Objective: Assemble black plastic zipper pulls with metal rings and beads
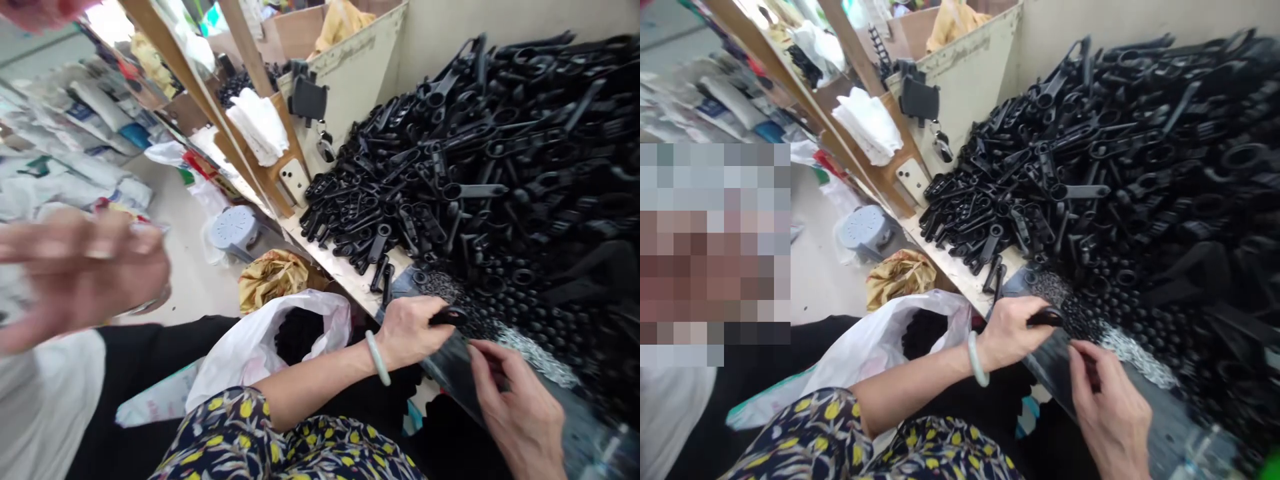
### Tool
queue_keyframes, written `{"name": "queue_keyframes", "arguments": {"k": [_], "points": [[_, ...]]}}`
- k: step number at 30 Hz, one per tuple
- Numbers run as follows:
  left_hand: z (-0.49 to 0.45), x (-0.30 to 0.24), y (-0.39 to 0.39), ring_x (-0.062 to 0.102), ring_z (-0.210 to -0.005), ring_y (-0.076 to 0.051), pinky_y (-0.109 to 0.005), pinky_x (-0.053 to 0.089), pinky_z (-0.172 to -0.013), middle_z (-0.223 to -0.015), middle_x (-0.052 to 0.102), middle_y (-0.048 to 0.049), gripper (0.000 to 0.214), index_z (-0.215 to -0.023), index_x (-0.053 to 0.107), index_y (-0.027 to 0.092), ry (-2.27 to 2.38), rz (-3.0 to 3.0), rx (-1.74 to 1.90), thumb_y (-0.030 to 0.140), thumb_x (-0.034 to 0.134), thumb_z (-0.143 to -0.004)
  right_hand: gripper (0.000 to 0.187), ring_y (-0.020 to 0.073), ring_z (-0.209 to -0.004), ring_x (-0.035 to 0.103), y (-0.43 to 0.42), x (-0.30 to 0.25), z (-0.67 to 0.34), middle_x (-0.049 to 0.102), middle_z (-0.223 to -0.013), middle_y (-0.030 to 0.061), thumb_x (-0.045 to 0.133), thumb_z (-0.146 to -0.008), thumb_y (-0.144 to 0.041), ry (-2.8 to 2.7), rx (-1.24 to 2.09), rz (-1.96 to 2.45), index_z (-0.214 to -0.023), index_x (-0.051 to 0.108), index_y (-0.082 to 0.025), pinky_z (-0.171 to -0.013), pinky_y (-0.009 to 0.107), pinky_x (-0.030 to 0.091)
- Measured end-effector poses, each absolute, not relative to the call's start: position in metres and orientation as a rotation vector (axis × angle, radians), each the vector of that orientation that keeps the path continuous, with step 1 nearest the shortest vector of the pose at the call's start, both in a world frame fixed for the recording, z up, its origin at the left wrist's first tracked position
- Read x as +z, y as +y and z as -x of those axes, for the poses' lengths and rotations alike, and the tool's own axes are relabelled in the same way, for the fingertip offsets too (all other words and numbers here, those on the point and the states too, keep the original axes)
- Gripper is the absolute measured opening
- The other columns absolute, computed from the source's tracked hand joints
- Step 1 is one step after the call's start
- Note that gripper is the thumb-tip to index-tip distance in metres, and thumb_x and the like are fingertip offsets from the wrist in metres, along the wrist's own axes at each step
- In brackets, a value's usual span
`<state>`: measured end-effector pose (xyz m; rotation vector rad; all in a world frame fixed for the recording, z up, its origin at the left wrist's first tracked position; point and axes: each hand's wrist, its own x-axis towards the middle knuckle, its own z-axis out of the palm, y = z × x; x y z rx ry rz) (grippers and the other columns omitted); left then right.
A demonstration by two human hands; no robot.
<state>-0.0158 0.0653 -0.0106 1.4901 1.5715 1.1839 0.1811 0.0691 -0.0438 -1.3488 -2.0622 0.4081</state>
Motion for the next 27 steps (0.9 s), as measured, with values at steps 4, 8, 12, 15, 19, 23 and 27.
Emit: {"name": "queue_keyframes", "arguments": {"k": [4, 8, 12, 15, 19, 23, 27], "points": [[0.005, 0.012, 0.052, 0.043, -0.052, -0.007, -0.022, 0.030, -0.052, -0.069, 0.063, 0.0013, 0.024, -0.085, 0.066, 0.017, 1.123, -0.543, 1.228, 0.038, 0.078, -0.085, 0.023, 0.0195, -0.077, 0.077, 0.054, -0.030, -0.178, 0.079, -0.096, 0.0055, 0.066, -0.099, -0.045, -1.652, 1.001, 1.325, -0.105, 0.072, -0.023, -0.073, 0.028, 0.060], [0.000, 0.019, 0.045, 0.041, -0.049, -0.004, -0.019, 0.031, -0.052, -0.068, 0.061, 0.0025, 0.031, -0.086, 0.067, 0.014, 0.924, -0.186, 1.128, 0.035, 0.088, -0.077, 0.019, 0.0195, -0.080, 0.077, 0.050, -0.011, -0.171, 0.078, -0.096, 0.0063, 0.067, -0.099, -0.041, -1.416, 1.204, 1.212, -0.102, 0.071, -0.022, -0.074, 0.028, 0.063], [-0.009, 0.018, 0.040, 0.043, -0.052, -0.004, -0.018, 0.035, -0.053, -0.072, 0.061, 0.0017, 0.031, -0.083, 0.068, 0.013, 0.881, -0.127, 1.086, 0.034, 0.090, -0.076, 0.014, 0.0179, -0.081, 0.076, 0.048, -0.001, -0.170, 0.077, -0.093, 0.0041, 0.065, -0.101, -0.036, -1.487, 1.183, 1.186, -0.103, 0.072, -0.024, -0.075, 0.026, 0.062], [-0.015, 0.017, 0.035, 0.045, -0.054, -0.004, -0.018, 0.034, -0.052, -0.073, 0.061, 0.0015, 0.034, -0.084, 0.068, 0.014, 0.900, -0.109, 1.090, 0.034, 0.092, -0.073, 0.013, 0.0165, -0.081, 0.076, 0.045, -0.001, -0.171, 0.077, -0.093, 0.0029, 0.064, -0.102, -0.033, -1.554, 1.156, 1.161, -0.105, 0.073, -0.025, -0.076, 0.025, 0.061], [-0.018, 0.013, 0.030, 0.045, -0.054, -0.004, -0.018, 0.033, -0.053, -0.074, 0.062, 0.0019, 0.036, -0.087, 0.068, 0.015, 0.937, -0.098, 1.087, 0.034, 0.093, -0.072, 0.010, 0.0151, -0.078, 0.075, 0.043, -0.004, -0.173, 0.077, -0.090, 0.0014, 0.065, -0.101, -0.031, -1.609, 1.098, 1.144, -0.103, 0.073, -0.025, -0.074, 0.023, 0.060], [-0.021, 0.011, 0.026, 0.045, -0.054, -0.004, -0.018, 0.031, -0.053, -0.074, 0.061, 0.0023, 0.037, -0.088, 0.067, 0.015, 0.949, -0.085, 1.077, 0.035, 0.094, -0.071, 0.009, 0.0153, -0.077, 0.074, 0.042, -0.005, -0.174, 0.077, -0.088, 0.0009, 0.067, -0.099, -0.029, -1.641, 1.012, 1.141, -0.101, 0.075, -0.025, -0.072, 0.023, 0.060], [-0.024, 0.009, 0.022, 0.046, -0.056, -0.005, -0.019, 0.030, -0.052, -0.074, 0.062, 0.0023, 0.038, -0.090, 0.067, 0.016, 0.964, -0.076, 1.068, 0.035, 0.094, -0.070, 0.009, 0.0155, -0.078, 0.073, 0.040, -0.006, -0.176, 0.076, -0.089, 0.0016, 0.068, -0.099, -0.028, -1.634, 0.932, 1.157, -0.099, 0.076, -0.025, -0.071, 0.023, 0.059]]}}
